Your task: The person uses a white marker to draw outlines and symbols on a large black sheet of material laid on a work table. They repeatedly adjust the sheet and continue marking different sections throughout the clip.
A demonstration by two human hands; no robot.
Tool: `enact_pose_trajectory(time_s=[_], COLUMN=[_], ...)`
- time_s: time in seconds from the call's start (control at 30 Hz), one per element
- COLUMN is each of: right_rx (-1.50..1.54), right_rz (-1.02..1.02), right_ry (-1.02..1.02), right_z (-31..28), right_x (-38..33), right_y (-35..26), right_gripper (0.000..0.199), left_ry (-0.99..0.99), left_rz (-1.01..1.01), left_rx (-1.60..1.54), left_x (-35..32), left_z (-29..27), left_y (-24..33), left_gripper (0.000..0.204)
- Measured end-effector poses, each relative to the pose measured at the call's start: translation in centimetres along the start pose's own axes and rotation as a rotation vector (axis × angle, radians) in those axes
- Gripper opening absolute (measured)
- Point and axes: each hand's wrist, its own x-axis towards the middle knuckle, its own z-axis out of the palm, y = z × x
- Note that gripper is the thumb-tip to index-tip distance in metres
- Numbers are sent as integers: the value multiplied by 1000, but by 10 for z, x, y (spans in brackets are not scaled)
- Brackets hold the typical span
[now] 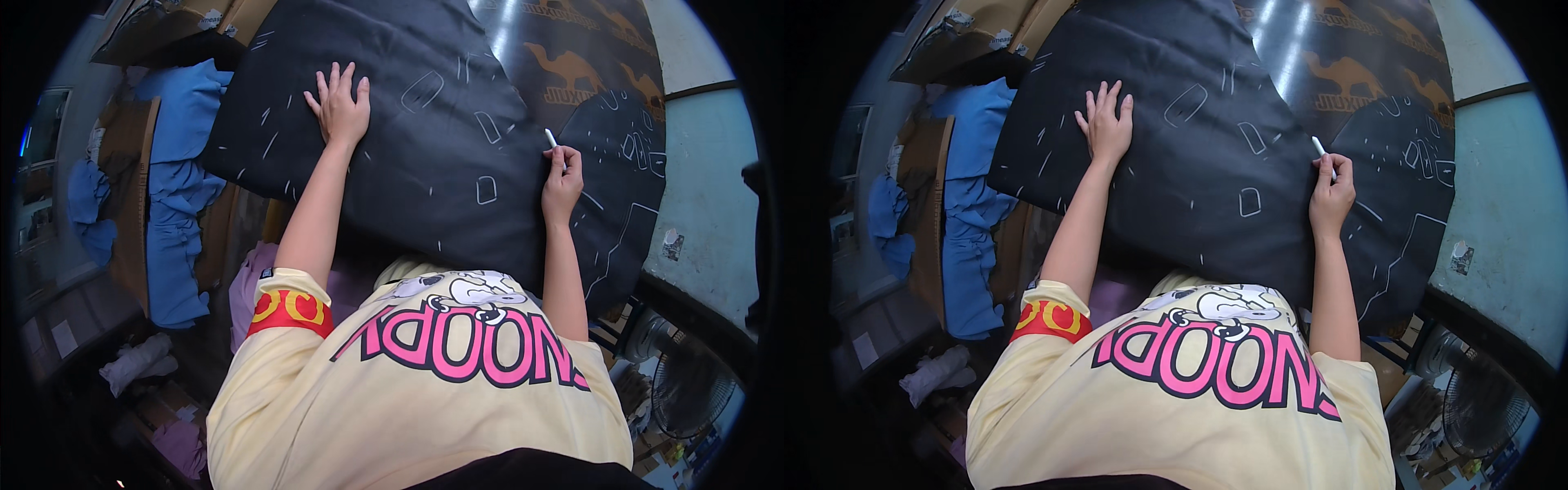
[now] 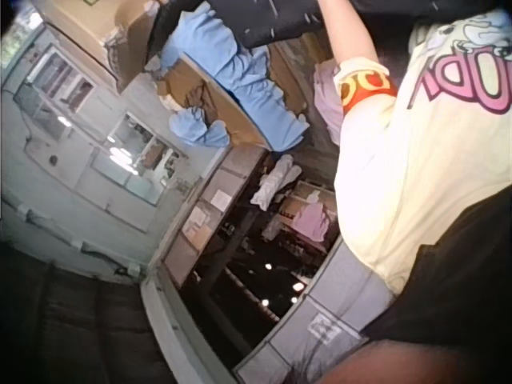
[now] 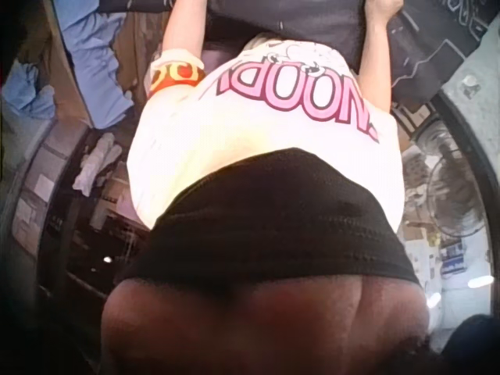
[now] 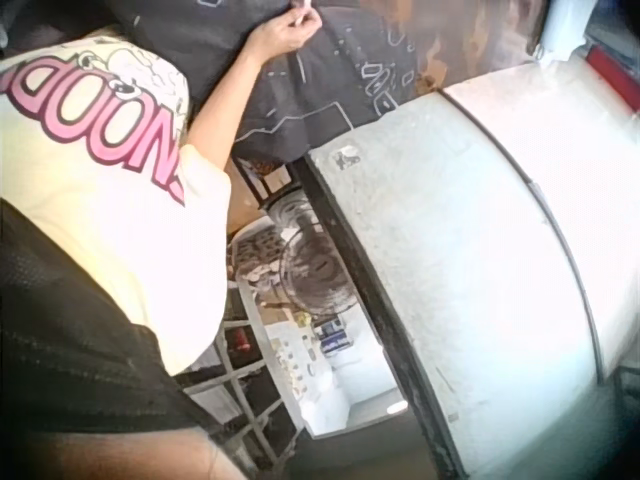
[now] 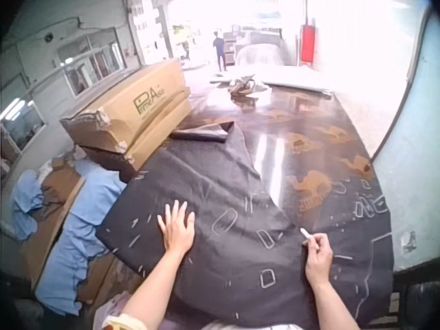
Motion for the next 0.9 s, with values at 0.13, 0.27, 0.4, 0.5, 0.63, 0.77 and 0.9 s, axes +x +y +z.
enact_pose_trajectory(time_s=[0.13,0.27,0.4,0.5,0.63,0.77,0.9], right_rx=[-23,-67,-11,-2,298,655,637], right_rz=[-25,-73,-74,-104,11,247,255], right_ry=[26,68,66,100,-79,-469,-585], right_z=[0,4,7,12,54,99,118], right_x=[-2,6,11,8,-20,-62,-66], right_y=[0,7,15,12,-42,-98,-96], right_gripper=[27,28,28,25,17,15,16], left_ry=[-160,-212,90,87,113,100,85], left_rz=[-246,-164,129,102,126,97,81], left_rx=[-932,-715,121,138,152,153,143], left_x=[16,48,46,48,48,46,47], left_z=[-45,-65,-43,-36,-38,-45,-48], left_y=[-11,-63,-137,-123,-131,-128,-125], left_gripper=[44,43,44,45,45,43,44])
